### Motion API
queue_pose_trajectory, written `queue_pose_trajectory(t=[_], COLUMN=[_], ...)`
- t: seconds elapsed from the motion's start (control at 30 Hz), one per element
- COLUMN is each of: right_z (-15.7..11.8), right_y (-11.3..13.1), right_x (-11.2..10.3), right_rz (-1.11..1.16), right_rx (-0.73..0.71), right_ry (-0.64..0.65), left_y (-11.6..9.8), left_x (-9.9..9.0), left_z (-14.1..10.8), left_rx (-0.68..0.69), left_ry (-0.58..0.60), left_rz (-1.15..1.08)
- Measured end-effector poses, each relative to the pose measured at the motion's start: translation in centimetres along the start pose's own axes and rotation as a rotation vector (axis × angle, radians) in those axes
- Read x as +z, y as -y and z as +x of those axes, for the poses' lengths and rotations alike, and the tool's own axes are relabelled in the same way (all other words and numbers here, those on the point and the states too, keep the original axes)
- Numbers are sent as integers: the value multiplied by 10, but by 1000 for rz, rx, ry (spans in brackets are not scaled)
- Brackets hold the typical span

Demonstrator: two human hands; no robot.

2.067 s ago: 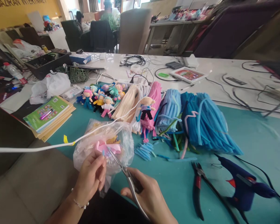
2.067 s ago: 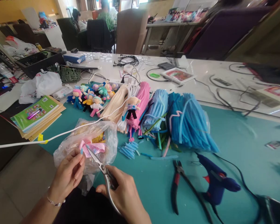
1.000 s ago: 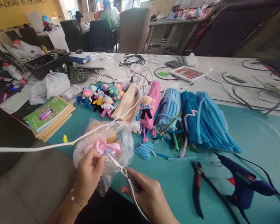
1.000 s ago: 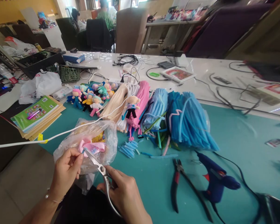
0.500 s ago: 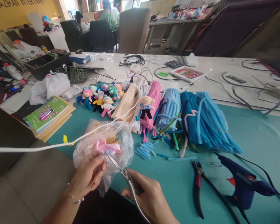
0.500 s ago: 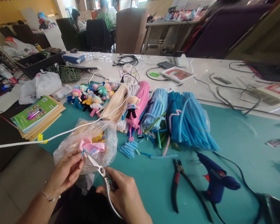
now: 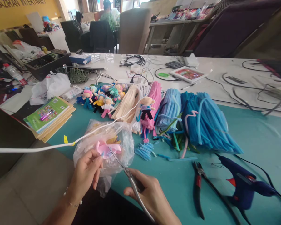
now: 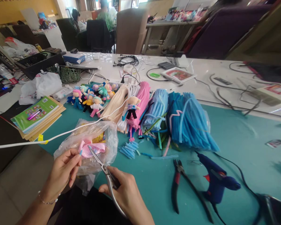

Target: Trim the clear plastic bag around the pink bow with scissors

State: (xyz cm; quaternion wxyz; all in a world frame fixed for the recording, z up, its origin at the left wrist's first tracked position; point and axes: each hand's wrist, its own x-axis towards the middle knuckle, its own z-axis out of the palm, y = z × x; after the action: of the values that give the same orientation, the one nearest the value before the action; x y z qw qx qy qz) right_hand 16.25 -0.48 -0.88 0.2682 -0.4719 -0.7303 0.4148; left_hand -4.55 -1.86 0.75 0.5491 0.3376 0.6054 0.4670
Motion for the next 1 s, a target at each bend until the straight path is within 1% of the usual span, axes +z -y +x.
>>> queue_pose_trajectory(t=[0.2,0.3,0.4,0.67,0.83,1.0], right_z=[-5,-8,-10,-11,-11,-13], right_y=[-5,-5,-3,-4,-2,-5], right_x=[7,9,13,23,25,26], right_rz=[-84,-123,-183,-309,-338,-341], right_rx=[-144,-223,-268,-287,-283,-258], right_ry=[-143,-187,-230,-298,-299,-286], left_y=[0,4,5,-8,-8,-6], left_x=[4,5,9,26,29,29], left_z=[3,5,6,4,2,1], left_rx=[-31,-27,-30,-74,-72,-75], left_ry=[-4,-16,-43,-129,-101,-114], left_rz=[-121,-165,-195,-270,-276,-253])
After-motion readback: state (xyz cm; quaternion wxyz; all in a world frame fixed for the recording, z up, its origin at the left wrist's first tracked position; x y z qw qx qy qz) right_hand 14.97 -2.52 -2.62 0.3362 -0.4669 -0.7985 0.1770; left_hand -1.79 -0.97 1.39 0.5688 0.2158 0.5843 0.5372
